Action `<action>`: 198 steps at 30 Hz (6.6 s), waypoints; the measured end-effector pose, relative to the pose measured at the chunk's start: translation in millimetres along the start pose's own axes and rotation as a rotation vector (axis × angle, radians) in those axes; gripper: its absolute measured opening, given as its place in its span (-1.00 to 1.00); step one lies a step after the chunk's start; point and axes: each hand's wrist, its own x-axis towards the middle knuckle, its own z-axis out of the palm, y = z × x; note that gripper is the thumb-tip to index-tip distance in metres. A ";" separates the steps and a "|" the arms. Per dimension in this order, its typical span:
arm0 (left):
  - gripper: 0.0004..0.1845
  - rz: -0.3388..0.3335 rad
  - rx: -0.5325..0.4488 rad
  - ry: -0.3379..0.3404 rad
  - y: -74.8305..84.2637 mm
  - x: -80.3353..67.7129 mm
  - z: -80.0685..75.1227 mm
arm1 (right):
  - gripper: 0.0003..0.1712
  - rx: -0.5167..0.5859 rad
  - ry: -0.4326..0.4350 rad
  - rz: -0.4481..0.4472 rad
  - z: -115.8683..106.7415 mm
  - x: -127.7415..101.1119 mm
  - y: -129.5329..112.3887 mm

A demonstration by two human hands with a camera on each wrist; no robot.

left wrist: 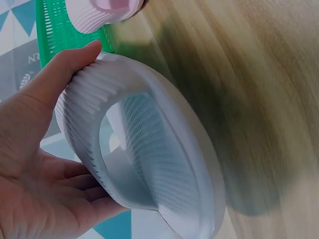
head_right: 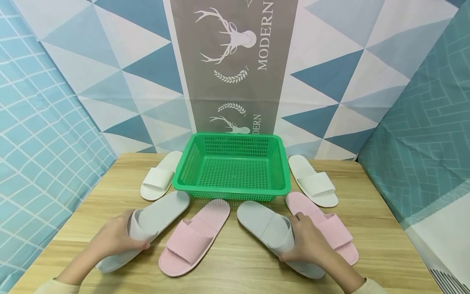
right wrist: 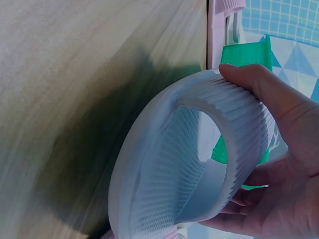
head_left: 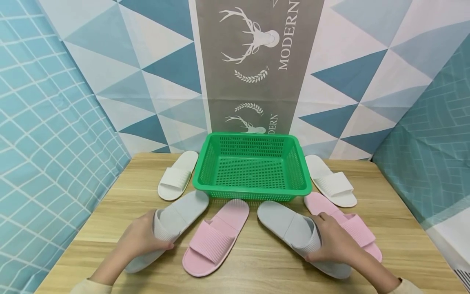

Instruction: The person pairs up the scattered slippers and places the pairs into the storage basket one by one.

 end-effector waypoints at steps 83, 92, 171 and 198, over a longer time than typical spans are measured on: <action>0.16 0.242 -0.015 0.097 10.5 -20.2 -25.0 | 0.14 0.006 0.077 -0.310 -29.1 5.1 4.5; 0.16 0.260 -0.021 0.086 14.5 -18.3 -22.5 | 0.16 -0.002 0.093 -0.338 -29.7 6.8 4.5; 0.17 0.488 0.048 0.130 61.3 -0.8 -32.3 | 0.15 0.017 0.066 -0.393 -51.2 14.4 -5.7; 0.16 0.539 0.055 0.170 68.2 0.8 -28.8 | 0.14 0.013 0.061 -0.397 -52.0 15.3 -7.0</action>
